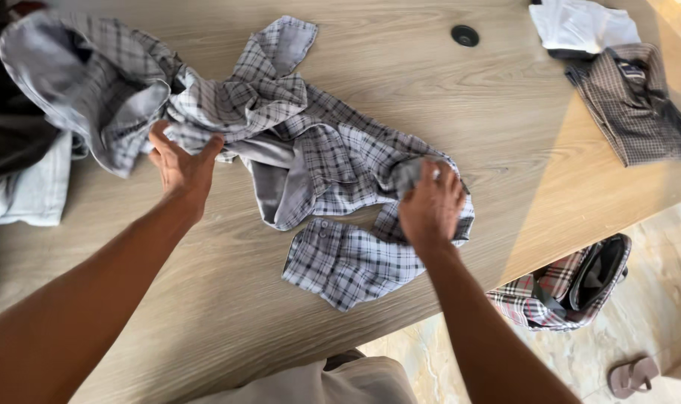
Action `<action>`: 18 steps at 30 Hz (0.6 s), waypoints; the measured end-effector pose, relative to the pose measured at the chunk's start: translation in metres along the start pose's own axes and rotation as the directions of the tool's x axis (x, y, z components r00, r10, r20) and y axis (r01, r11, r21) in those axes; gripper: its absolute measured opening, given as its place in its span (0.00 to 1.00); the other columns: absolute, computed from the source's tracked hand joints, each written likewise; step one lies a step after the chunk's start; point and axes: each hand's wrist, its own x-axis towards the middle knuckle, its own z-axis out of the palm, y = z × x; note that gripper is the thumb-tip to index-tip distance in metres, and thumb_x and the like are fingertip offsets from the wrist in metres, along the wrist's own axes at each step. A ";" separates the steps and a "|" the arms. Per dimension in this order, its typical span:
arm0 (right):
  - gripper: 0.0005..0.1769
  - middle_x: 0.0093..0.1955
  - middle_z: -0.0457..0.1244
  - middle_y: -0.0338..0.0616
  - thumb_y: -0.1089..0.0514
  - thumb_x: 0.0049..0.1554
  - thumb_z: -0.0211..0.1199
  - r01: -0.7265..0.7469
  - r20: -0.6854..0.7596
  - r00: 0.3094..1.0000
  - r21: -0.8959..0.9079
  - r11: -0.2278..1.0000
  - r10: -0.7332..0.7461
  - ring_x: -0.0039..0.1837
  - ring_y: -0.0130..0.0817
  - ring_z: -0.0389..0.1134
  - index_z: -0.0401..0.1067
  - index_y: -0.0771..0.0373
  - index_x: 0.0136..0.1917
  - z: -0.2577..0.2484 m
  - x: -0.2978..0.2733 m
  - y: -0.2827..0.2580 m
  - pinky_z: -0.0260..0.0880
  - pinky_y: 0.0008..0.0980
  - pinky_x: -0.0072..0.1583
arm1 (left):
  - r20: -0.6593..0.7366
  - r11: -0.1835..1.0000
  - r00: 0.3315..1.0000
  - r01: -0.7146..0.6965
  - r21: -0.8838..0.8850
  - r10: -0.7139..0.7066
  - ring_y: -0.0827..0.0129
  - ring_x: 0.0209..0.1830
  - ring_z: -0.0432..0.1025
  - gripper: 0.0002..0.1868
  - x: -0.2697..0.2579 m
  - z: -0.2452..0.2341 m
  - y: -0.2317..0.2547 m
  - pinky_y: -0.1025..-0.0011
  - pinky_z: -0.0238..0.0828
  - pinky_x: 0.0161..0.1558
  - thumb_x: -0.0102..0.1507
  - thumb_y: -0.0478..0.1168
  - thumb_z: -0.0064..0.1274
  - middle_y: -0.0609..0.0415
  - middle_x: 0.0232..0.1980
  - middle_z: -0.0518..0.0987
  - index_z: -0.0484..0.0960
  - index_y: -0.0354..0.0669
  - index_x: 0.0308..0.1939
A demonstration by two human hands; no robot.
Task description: The person folds a dark checkered shirt on a wooden table, smoothing it and stacking it with other folded clothes. They then unfold a light checkered shirt, lay it flat, and begin buttoning it from the bottom up.
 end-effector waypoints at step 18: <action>0.17 0.47 0.71 0.47 0.43 0.67 0.58 0.225 0.223 0.916 0.399 0.889 -0.332 0.52 0.44 0.72 0.73 0.58 0.55 0.056 0.088 -0.183 0.64 0.54 0.68 | 0.246 0.838 0.912 -0.162 -0.522 0.329 0.72 0.37 0.78 0.10 -0.012 -0.059 0.094 0.70 0.82 0.39 0.62 0.42 0.62 0.61 0.36 0.82 0.78 0.45 0.43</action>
